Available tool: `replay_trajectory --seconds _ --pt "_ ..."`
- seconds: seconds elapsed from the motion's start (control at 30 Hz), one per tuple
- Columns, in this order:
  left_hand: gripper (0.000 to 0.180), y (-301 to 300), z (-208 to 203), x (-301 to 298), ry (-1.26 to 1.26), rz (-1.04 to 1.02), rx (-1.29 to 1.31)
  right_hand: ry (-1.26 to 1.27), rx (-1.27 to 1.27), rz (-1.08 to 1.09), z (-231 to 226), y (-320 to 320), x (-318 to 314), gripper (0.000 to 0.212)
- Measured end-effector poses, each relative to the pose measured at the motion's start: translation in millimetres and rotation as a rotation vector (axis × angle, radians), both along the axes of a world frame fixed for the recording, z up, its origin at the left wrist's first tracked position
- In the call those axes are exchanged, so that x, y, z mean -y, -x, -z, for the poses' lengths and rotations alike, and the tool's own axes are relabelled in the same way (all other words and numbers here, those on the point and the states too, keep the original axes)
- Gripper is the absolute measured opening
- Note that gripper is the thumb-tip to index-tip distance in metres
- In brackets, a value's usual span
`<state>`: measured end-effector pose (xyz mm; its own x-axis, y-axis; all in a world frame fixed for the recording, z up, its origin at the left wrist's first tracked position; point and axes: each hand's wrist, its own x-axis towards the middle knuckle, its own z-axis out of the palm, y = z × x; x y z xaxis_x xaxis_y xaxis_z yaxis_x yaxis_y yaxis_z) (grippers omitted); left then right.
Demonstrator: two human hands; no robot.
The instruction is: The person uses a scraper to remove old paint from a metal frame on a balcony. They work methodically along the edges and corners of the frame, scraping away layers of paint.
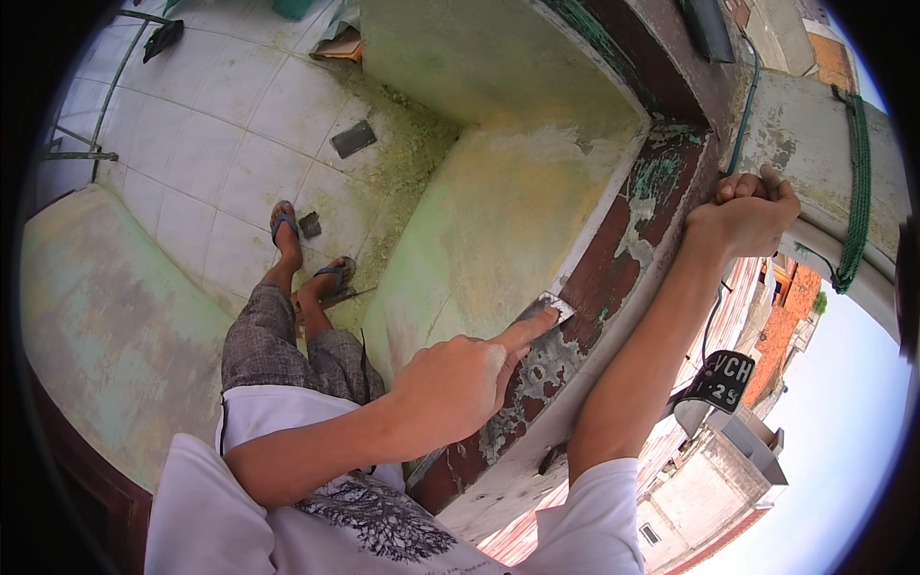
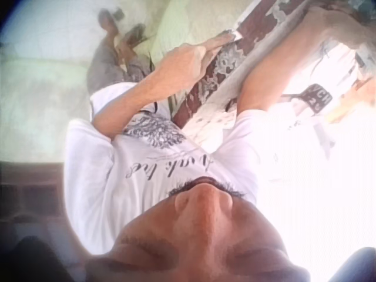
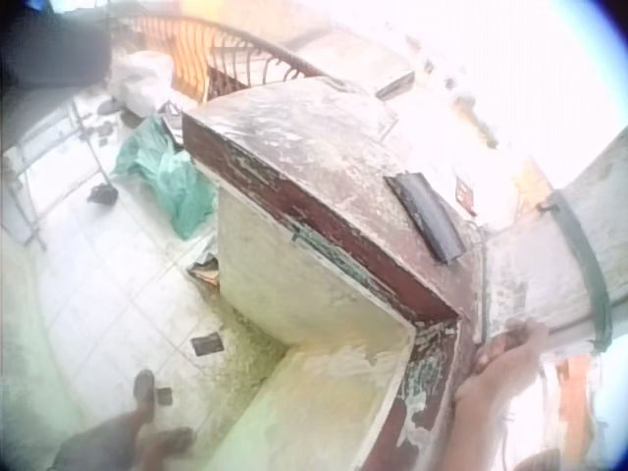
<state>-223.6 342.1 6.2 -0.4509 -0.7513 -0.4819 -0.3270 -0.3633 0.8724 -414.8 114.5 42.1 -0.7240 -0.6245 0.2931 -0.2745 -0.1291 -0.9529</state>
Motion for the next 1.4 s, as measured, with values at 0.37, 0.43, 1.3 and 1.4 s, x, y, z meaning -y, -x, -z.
replay_trajectory --seconds 0.37,0.43,1.3,1.4 --pt "0.049 18.5 10.7 -2.4 0.028 -0.119 -0.088 0.004 0.027 -0.022 2.4 -0.2 -1.0 0.032" --pt "0.050 17.7 3.3 9.8 0.023 -0.075 -0.025 0.001 0.025 -0.020 0.2 -0.2 -0.8 0.033" --pt "0.049 14.7 8.1 -11.0 0.065 -0.032 -0.045 0.003 0.040 0.010 0.3 2.3 2.1 0.034" --pt "0.047 8.9 9.7 10.8 0.074 -0.009 -0.017 -0.005 0.024 0.011 0.8 -2.2 -1.0 0.034"
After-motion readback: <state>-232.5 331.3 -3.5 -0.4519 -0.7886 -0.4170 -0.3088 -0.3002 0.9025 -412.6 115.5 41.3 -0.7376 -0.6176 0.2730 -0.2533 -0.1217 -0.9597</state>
